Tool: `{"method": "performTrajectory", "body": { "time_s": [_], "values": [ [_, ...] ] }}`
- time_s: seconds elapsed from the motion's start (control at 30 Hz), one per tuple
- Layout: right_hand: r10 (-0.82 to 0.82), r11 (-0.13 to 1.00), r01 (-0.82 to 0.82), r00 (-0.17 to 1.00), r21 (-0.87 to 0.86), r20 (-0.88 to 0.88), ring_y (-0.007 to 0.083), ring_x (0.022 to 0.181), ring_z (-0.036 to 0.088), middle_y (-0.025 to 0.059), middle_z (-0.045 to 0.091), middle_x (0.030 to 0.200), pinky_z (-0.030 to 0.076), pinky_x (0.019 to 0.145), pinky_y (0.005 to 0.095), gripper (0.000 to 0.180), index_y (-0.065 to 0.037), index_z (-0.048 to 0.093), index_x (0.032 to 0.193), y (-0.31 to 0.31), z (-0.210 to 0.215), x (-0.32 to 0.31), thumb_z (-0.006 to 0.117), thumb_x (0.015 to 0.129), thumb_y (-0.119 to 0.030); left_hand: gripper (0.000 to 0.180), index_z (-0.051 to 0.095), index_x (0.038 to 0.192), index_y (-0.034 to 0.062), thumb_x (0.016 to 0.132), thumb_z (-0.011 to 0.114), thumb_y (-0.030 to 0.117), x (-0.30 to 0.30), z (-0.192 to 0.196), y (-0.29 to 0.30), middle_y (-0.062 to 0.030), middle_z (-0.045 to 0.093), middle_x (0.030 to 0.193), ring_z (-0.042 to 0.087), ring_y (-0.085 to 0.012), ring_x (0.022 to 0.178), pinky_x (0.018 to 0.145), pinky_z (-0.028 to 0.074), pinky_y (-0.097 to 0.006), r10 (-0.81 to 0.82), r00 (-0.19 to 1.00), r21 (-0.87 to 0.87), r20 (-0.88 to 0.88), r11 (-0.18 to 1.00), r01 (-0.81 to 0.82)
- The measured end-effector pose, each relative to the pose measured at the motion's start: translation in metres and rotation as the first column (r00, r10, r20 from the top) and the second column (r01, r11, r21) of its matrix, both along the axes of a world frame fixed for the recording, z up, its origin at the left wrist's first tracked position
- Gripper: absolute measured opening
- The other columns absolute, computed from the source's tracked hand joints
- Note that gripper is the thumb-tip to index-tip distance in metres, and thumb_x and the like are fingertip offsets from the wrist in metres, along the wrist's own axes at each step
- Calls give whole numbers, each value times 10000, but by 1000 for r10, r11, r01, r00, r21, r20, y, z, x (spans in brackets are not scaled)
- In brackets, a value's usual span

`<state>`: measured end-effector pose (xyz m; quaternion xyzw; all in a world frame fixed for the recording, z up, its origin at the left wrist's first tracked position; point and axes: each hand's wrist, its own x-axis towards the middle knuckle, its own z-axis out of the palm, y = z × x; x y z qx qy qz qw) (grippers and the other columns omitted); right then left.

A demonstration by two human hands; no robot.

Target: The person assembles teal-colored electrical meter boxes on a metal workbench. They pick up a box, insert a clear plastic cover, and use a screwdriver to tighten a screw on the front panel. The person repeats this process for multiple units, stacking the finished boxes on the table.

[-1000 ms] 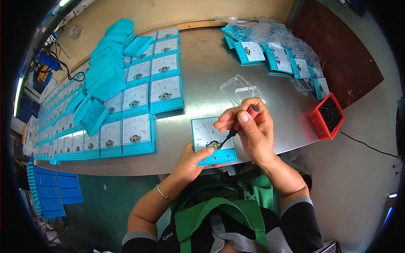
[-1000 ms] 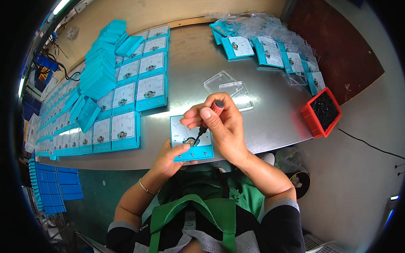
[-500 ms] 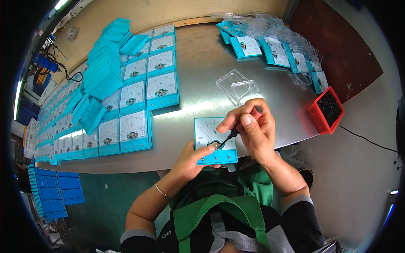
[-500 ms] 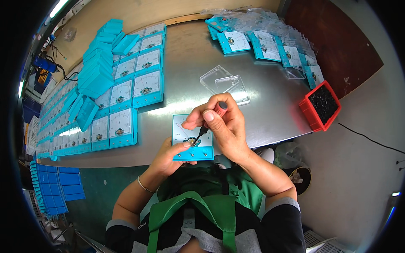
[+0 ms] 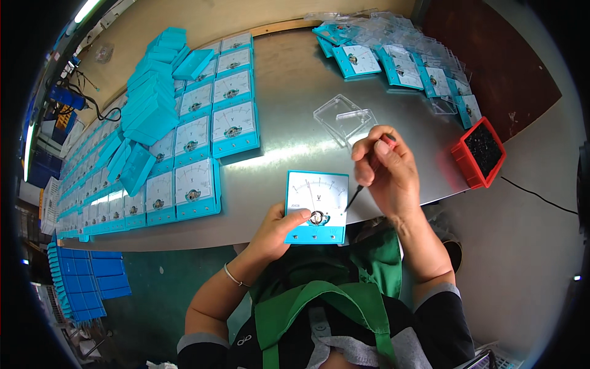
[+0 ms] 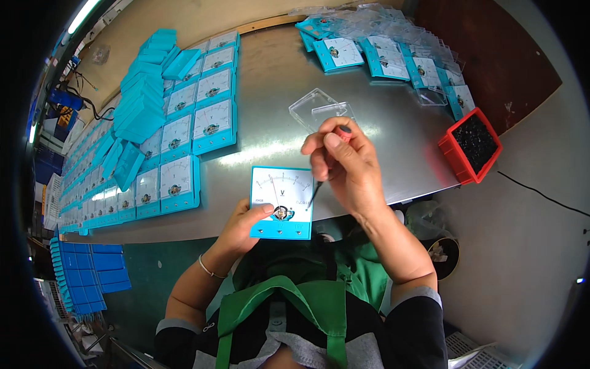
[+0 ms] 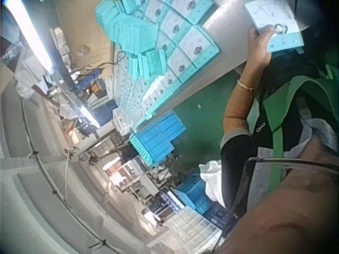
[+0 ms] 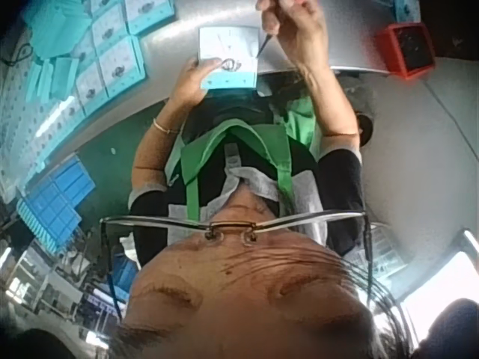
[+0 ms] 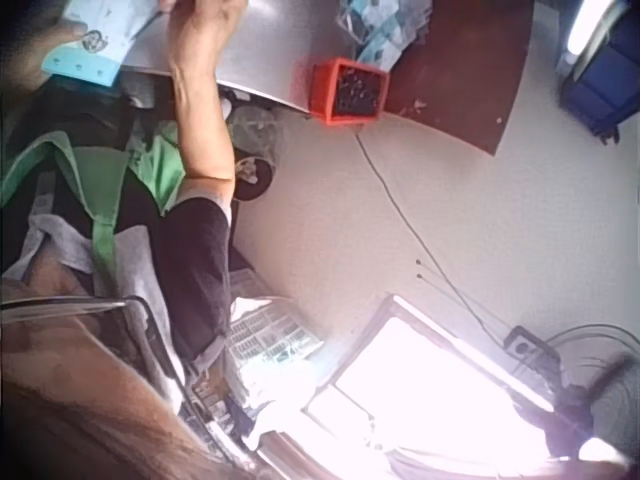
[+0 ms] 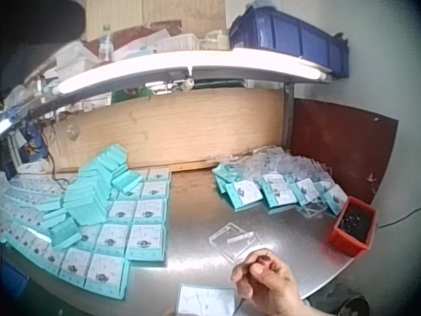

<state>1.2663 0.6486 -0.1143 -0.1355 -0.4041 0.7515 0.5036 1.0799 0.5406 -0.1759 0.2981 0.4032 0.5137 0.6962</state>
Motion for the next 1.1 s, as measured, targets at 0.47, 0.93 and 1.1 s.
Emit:
{"method": "performTrajectory", "body": {
  "time_s": [0.47,0.93,1.1],
  "values": [
    [-906,331,-527,55,783,420,354,1092,494,175,546,1131,517,757,406,434,-109,618,1080,52,-40,-24,721,711,-313,351,542,1112,-52,848,606,170,-19,3,-7,-131,633,1007,636,-188,885,771,526,-330,89,987,-94,133,993,-77],
    [-366,717,-428,441,550,820,247,590,580,109,614,700,468,564,326,324,-16,657,892,-3,-16,-33,766,701,-254,340,546,1102,-11,823,663,146,-15,8,-15,-73,613,966,582,-131,865,722,498,-296,-56,986,50,-158,997,65],
    [-251,860,-281,493,426,833,261,648,617,129,650,808,488,601,328,203,-29,665,925,28,-32,-27,691,756,-139,345,548,1097,-5,810,671,142,-10,9,-20,-68,612,956,577,-126,846,714,495,-289,-117,987,57,-109,991,123]
  ]
}}
